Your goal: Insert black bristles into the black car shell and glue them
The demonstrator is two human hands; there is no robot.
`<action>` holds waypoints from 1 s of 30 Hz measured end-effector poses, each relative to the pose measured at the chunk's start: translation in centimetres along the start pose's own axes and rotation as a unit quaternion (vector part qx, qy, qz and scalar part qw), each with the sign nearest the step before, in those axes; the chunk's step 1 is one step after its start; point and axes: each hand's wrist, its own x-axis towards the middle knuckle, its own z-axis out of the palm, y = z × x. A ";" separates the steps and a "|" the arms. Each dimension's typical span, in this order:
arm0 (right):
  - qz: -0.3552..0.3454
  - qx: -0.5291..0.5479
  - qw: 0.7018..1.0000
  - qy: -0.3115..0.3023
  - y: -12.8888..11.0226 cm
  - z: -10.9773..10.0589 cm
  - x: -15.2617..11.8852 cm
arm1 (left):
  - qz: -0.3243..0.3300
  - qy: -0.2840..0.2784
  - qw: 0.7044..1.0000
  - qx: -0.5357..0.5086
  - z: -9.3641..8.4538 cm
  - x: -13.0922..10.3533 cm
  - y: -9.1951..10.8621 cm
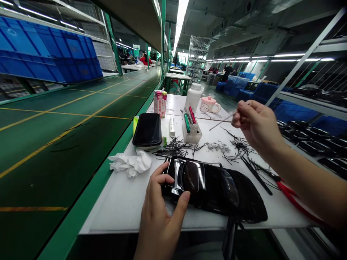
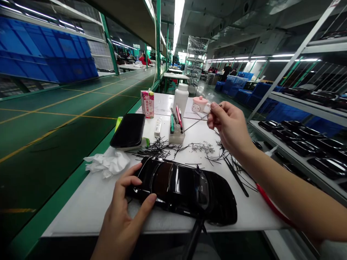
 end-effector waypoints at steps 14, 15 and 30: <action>0.008 -0.041 0.999 -0.024 -2.0 -1.0 -13.8 | 0.043 -0.005 0.999 -0.015 0.3 0.1 0.1; -0.006 -0.059 0.998 -0.031 -1.8 -0.9 -14.1 | 0.042 -0.006 0.999 -0.015 0.3 0.1 0.1; -0.104 -0.129 0.978 -0.129 -0.6 -0.8 -15.2 | 0.037 -0.001 0.999 -0.020 0.2 0.2 0.3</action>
